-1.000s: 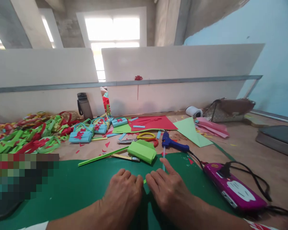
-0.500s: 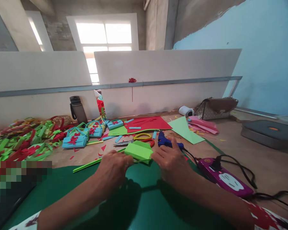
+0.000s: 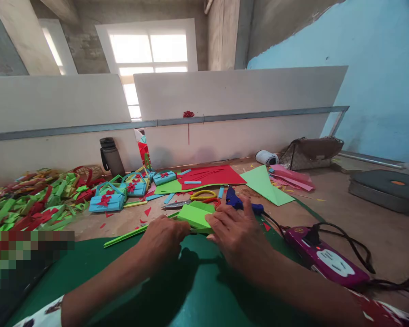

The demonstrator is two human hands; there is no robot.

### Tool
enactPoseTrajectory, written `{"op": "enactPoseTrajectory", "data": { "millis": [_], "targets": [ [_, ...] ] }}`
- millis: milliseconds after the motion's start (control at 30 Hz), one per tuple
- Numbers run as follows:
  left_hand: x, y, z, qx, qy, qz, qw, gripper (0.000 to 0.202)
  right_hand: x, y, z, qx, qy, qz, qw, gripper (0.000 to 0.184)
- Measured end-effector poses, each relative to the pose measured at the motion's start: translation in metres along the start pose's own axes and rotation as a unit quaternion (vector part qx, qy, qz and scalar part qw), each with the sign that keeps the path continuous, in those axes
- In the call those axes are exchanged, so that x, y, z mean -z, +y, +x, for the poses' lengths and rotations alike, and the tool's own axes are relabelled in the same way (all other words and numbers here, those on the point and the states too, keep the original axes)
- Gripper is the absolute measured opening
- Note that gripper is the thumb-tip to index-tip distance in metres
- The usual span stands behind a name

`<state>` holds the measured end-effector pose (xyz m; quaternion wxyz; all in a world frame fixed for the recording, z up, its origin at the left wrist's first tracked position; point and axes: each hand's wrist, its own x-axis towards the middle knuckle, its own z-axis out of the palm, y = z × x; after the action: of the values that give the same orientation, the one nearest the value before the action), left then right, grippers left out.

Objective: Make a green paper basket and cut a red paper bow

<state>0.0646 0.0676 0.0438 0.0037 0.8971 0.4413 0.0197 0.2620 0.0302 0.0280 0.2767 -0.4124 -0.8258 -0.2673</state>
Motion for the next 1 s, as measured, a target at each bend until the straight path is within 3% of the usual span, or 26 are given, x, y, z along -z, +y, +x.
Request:
{"op": "enactPoseTrajectory", "data": {
  "millis": [167, 433, 633, 1000],
  "targets": [
    [-0.012, 0.018, 0.000, -0.059, 0.035, 0.034, 0.997, 0.017, -0.015, -0.007, -0.008, 0.031, -0.034, -0.040, 0.998, 0.024],
    [-0.016, 0.031, -0.003, -0.046, 0.041, 0.042, 0.997, 0.016, -0.011, -0.014, -0.013, 0.075, -0.017, -0.021, 0.997, 0.028],
    [-0.019, 0.018, -0.005, -0.034, 0.023, 0.070, 0.997, 0.017, -0.009, -0.009, -0.014, 0.062, -0.011, -0.027, 0.998, 0.031],
    [-0.022, -0.027, -0.023, 0.021, 0.006, 0.088, 0.996, 0.019, -0.005, 0.010, -0.013, 0.026, 0.011, -0.036, 0.999, 0.033]
  ]
}}
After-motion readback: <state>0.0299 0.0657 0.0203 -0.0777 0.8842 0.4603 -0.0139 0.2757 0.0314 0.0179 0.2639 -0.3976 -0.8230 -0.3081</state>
